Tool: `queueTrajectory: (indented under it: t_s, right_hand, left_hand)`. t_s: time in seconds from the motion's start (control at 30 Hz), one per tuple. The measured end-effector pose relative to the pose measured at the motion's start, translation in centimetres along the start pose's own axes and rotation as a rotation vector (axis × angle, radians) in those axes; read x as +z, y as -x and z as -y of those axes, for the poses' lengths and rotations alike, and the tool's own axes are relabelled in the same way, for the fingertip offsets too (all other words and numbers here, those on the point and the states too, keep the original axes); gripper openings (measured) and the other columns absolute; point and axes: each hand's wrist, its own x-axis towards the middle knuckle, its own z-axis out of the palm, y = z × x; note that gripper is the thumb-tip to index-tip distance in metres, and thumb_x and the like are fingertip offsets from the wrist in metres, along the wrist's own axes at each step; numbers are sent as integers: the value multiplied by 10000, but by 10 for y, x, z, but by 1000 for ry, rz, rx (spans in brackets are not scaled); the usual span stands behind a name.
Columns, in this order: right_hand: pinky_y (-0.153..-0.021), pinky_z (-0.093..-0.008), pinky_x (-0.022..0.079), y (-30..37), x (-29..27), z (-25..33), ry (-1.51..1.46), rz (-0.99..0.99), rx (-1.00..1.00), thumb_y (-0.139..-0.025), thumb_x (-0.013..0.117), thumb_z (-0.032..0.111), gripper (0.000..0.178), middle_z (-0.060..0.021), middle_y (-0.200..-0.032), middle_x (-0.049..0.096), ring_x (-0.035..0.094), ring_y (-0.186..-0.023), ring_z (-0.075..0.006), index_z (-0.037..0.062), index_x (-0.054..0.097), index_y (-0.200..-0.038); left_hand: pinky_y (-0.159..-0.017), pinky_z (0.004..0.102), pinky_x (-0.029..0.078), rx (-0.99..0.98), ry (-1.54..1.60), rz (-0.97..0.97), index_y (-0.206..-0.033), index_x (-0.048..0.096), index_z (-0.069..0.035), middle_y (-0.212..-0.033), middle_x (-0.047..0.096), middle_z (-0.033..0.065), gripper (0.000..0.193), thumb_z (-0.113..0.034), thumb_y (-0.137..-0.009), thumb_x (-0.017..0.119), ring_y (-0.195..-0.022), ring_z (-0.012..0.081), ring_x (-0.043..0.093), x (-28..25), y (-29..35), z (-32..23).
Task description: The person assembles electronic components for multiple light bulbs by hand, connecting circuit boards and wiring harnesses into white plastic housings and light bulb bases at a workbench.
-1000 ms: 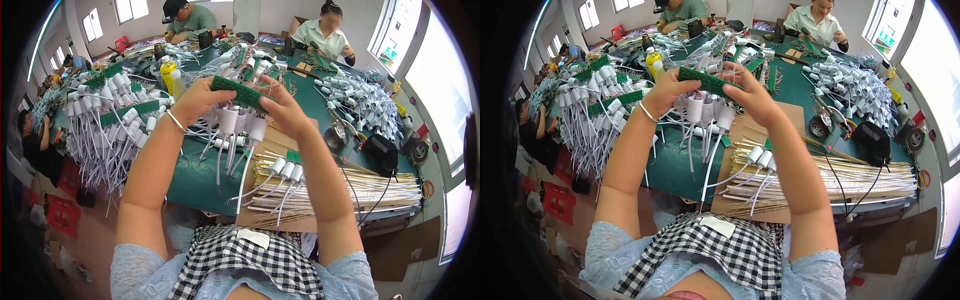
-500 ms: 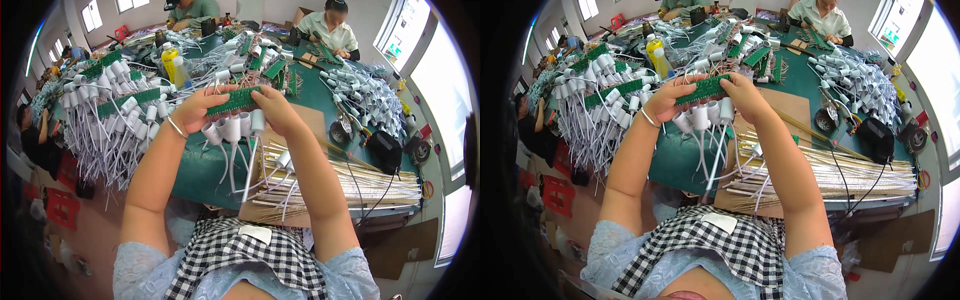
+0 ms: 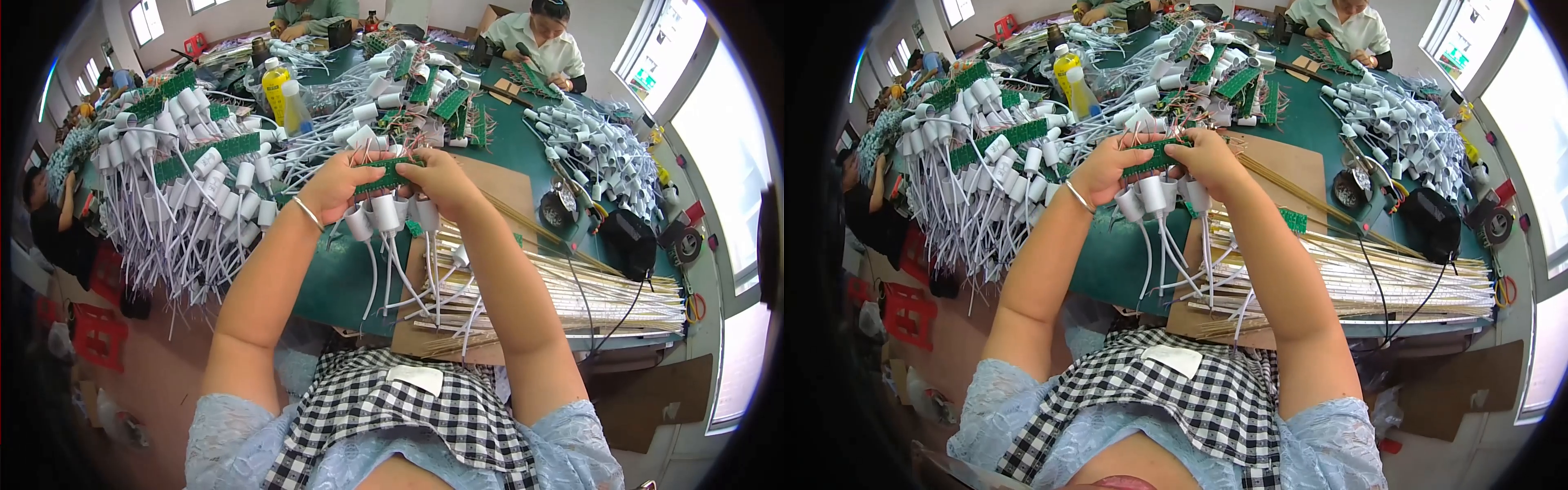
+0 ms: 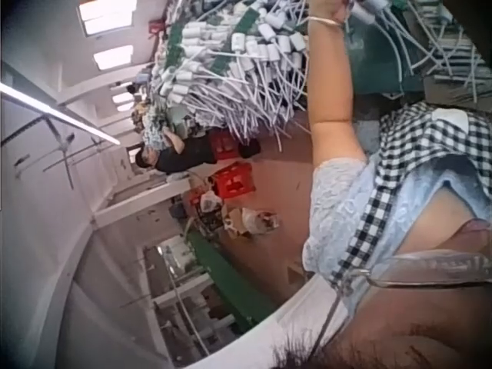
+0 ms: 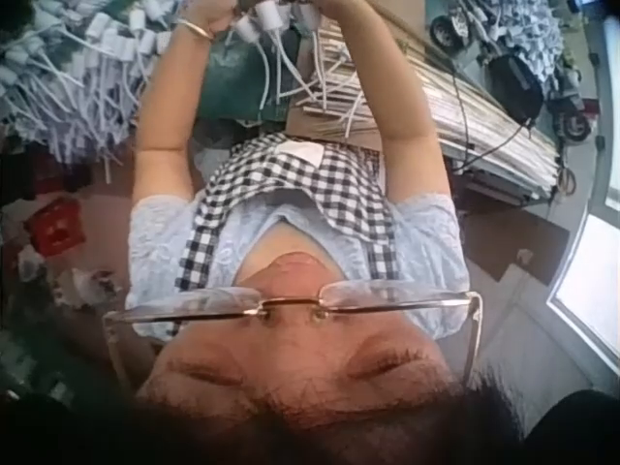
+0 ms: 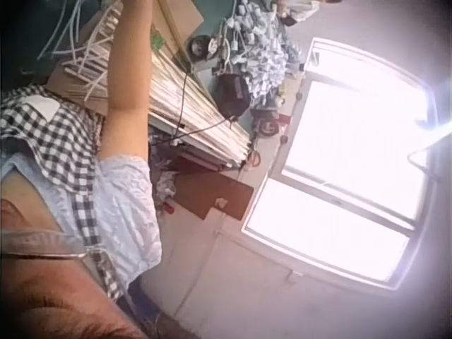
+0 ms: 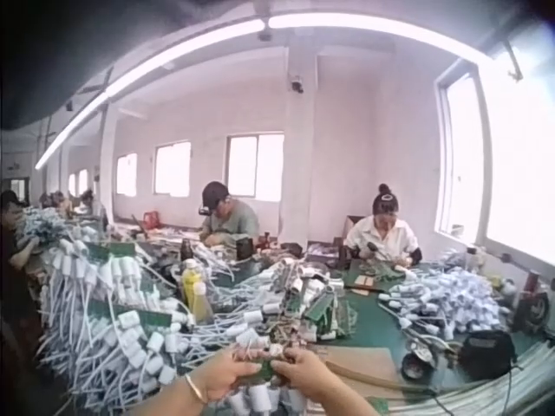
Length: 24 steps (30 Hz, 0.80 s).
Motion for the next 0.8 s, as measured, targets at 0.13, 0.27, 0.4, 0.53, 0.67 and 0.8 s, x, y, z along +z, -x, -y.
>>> queueTrajectory:
  t_s: [0.13, 0.27, 0.4, 0.53, 0.67, 0.8]
  right_hand:
    - [-552, -249, 466, -15, 3, -21, 181, -88, -15, -855, 610, 122, 183, -48, -839, 634, 590, -613, -102, 10, 598, -999]
    - [-559, -262, 476, -31, 3, -36, 282, -95, -82, -842, 622, 128, 182, -69, -826, 639, 593, -603, -112, -8, 605, -963]
    - [-604, -281, 482, -36, 21, -41, 736, -303, -274, -825, 637, 160, 225, -114, -799, 638, 603, -660, -123, -33, 606, -937]
    - [-676, -298, 479, -28, 0, -41, 311, -133, -105, -846, 615, 188, 234, -93, -861, 630, 584, -738, -131, 12, 587, -998]
    - [-624, -263, 470, 5, -26, -15, -312, -62, -35, -873, 568, 154, 158, -47, -897, 593, 579, -729, -124, 76, 512, -998]
    - [-654, -270, 492, 13, -9, -8, -371, 111, -20, -860, 594, 143, 153, -38, -881, 584, 589, -712, -145, 84, 523, -982]
  left_hand:
    - [-730, 279, 524, 39, 34, -182, -1126, 566, -6, -983, 629, 86, 279, 0, -847, 559, -822, 144, 623, 3, -6, 30]
    - [-711, 282, 519, 84, 52, -255, -1124, 566, -4, -957, 632, 69, 281, 0, -844, 557, -802, 137, 613, 1, -10, 36]
    - [-721, 264, 501, 136, -66, -331, -1144, 563, -2, -969, 626, 59, 303, 4, -842, 551, -823, 129, 595, -5, -16, 46]
    - [-779, 288, 500, 172, 71, -217, -1267, 457, 0, -1059, 590, 80, 434, -2, -844, 554, -890, 154, 587, -14, -8, 44]
    - [-842, 319, 511, 64, 48, 3, -1183, 503, -11, -1100, 565, 51, 311, -52, -878, 544, -1001, 157, 566, -27, 22, 8]
    - [-730, 252, 464, -85, -402, -82, -1145, 537, -46, -1057, 578, 31, 279, -136, -884, 573, -884, 77, 538, -23, 9, 15]
